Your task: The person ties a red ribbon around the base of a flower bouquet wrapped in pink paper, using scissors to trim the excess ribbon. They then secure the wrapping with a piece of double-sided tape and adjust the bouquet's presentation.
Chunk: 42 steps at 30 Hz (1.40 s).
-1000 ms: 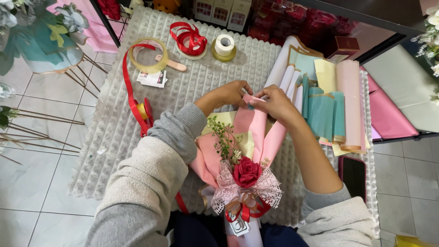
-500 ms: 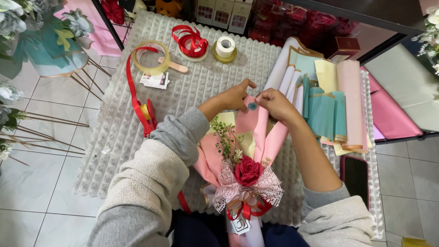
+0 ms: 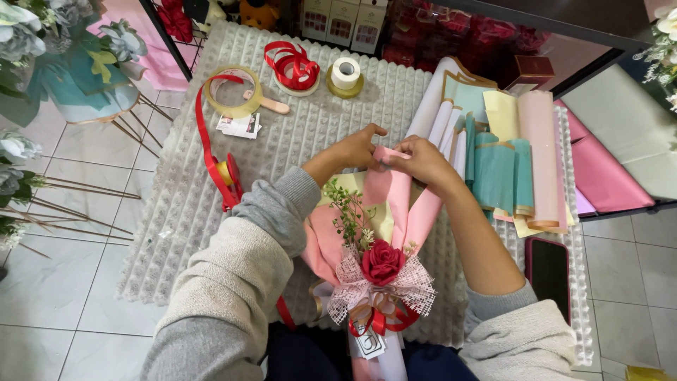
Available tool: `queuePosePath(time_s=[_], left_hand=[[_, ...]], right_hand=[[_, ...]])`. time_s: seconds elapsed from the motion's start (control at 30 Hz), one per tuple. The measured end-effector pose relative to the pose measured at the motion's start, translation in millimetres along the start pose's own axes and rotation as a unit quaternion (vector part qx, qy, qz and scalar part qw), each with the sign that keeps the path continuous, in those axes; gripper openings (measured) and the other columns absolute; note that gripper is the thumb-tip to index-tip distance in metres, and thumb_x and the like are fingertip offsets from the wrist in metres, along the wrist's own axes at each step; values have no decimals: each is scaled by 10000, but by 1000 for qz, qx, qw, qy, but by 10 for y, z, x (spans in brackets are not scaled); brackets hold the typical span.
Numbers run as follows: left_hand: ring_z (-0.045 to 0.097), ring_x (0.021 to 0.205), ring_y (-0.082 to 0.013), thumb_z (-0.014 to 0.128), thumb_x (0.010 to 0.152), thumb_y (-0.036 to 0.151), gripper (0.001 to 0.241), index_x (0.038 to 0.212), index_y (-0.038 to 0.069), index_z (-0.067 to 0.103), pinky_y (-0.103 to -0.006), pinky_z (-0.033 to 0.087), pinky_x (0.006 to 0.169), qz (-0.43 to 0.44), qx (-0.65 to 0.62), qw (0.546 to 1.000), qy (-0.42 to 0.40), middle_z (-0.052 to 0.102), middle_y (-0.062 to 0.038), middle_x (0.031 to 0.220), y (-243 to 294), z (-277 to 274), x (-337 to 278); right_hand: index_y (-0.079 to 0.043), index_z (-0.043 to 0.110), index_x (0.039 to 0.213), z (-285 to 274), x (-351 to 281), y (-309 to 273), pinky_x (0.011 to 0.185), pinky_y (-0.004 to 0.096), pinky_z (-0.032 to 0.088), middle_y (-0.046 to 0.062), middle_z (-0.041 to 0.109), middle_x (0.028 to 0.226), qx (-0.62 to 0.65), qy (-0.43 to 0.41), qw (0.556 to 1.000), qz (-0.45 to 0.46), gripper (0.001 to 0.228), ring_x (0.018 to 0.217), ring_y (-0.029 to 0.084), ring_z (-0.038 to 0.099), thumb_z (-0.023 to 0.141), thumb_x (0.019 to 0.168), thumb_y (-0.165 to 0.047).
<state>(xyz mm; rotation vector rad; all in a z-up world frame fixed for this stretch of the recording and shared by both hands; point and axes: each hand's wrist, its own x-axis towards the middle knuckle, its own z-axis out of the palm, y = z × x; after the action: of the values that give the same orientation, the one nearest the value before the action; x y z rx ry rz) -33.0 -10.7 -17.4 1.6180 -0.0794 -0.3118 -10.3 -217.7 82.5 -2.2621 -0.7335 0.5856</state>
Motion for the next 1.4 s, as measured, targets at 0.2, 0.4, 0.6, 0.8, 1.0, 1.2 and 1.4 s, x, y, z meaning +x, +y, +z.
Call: queuePosePath(time_s=[0.2,0.4,0.6,0.8,1.0,1.2,1.4], left_hand=[[774,790,-183,710,959,355,605,1423,65,451,-356,580,756,1,161,981,113,785,-49,823,399,-144,-319],[725,1104,-357,608,1057,311,313,1266,80,634,-500,582,915,90,108,947,289,759,-183,1115,1292,170,-2644],[783,982,-146,640,949,304,377,1187,26,733,-256,650,818,-168,-116,979,16,834,-102,1059,273,1144,-3569],[608,1133,-116,807,788,238,839,1513,86,412,-256,490,979,-103,-42,993,33,634,-49,1353,-32,1648,-3330],[617,1119,-143,679,822,-42,784,1545,119,421,-270,506,928,-58,-335,932,127,668,-72,1304,12,1838,-3233],[582,1230,-176,787,872,10,830,1547,107,313,-337,511,1050,136,-334,931,53,535,-92,1397,288,1712,-3148],[593,1164,-138,641,885,681,891,1497,64,444,-301,461,1005,171,-230,943,171,644,-53,1291,200,1749,-3025]], right_hand=[[-194,748,1145,-202,-517,-406,988,584,296,65,581,1355,-212,89,973,22,345,1254,324,554,589,1055,-488],[-2,596,1329,-276,-2220,-410,1012,398,442,182,569,1378,-3,269,955,-128,338,1240,313,577,658,1045,-175],[-12,554,1248,1127,-2890,269,950,325,530,158,643,1309,472,328,809,122,262,1107,256,652,563,1024,-147],[-35,473,1426,1567,-2984,-37,1040,455,517,226,627,1391,581,210,775,129,609,1234,333,629,615,892,-291],[-59,496,1307,1682,-3014,73,1098,385,503,160,611,1461,510,198,830,109,578,1311,229,599,740,794,45],[41,613,1272,2145,-3077,1070,914,325,547,171,730,1140,482,252,832,108,479,1006,210,686,763,847,-122],[79,608,1281,2312,-3047,1091,1095,425,509,188,671,1285,526,222,815,99,415,1204,309,655,669,897,-67]])
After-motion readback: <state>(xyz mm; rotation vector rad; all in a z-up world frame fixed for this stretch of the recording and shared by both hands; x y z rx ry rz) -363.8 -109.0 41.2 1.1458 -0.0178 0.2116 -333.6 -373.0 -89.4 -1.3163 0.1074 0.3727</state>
